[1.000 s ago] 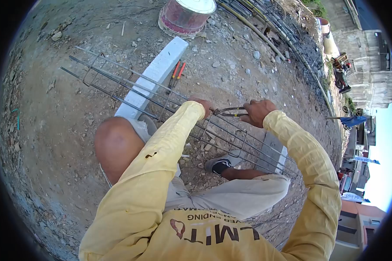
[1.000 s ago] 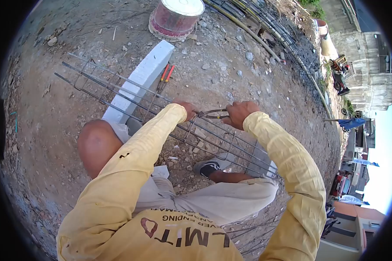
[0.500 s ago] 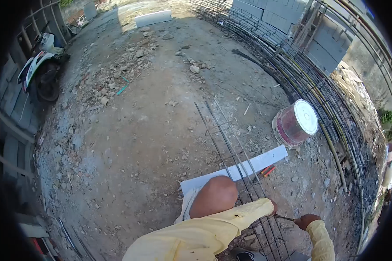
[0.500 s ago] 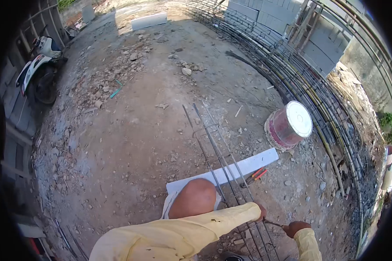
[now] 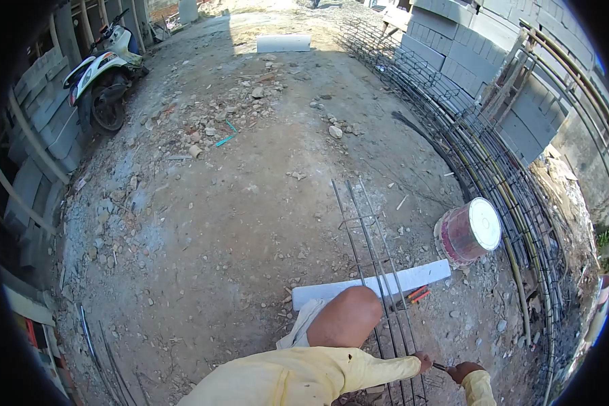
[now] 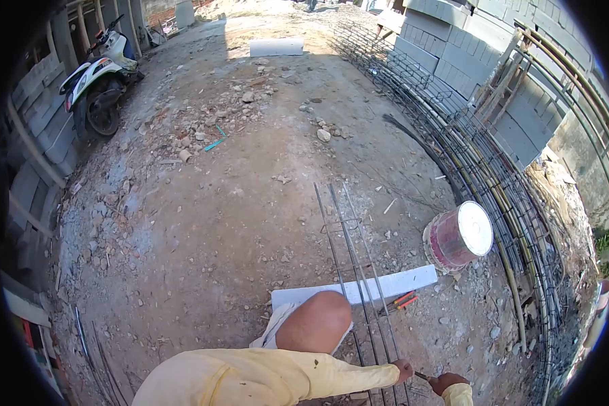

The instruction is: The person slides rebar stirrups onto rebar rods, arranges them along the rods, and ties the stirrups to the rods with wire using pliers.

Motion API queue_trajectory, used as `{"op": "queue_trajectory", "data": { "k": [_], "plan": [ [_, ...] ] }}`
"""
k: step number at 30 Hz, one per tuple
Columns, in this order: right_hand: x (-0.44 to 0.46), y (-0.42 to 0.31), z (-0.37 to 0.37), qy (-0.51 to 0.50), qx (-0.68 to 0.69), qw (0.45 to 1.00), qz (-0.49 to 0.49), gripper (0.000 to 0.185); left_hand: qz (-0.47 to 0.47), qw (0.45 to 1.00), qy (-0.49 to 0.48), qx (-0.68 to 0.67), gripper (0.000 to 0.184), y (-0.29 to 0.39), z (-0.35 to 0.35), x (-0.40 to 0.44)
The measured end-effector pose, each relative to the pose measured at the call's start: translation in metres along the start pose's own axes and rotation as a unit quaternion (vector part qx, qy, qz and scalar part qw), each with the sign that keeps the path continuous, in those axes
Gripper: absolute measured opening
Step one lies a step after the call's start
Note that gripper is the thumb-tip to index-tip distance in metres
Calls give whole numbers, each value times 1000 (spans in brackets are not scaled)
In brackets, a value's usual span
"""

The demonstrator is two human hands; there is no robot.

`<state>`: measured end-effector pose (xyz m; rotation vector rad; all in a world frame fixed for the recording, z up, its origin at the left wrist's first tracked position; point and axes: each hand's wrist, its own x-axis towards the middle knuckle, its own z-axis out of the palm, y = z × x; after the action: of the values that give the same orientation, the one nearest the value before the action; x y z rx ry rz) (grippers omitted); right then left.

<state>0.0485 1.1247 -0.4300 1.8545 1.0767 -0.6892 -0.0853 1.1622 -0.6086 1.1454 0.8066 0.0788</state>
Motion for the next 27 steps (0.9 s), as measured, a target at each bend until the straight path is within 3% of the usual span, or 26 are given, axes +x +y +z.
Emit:
{"op": "queue_trajectory", "data": {
  "k": [3, 8, 14, 17, 19, 24, 27],
  "plan": [
    [3, -1, 4, 2, 1, 1000, 11, 66, -62, 996, -65, 18, 17, -20, 6, 18],
    [-5, -8, -8, -7, 2, 1000, 20, 65, -65, 981, -155, 97, 35, -39, 14, 28],
    [-9, -11, -10, -2, 2, 1000, 17, 66, -128, 984, -121, 19, 48, -56, 29, 35],
    [-8, -11, -9, 6, 5, 1000, 24, 67, -162, 980, -91, -78, 22, -78, 46, 53],
    [-5, -10, -8, 9, 2, 999, 31, 67, -170, 971, -116, -122, 17, -102, 61, 78],
    [-11, -14, -16, 5, 5, 1000, 24, 67, -199, 958, -48, -201, 17, -75, 55, 46],
    [-12, -16, -20, -3, 3, 1000, 19, 67, -178, 955, -106, -213, 17, -58, 37, 29]
  ]
}}
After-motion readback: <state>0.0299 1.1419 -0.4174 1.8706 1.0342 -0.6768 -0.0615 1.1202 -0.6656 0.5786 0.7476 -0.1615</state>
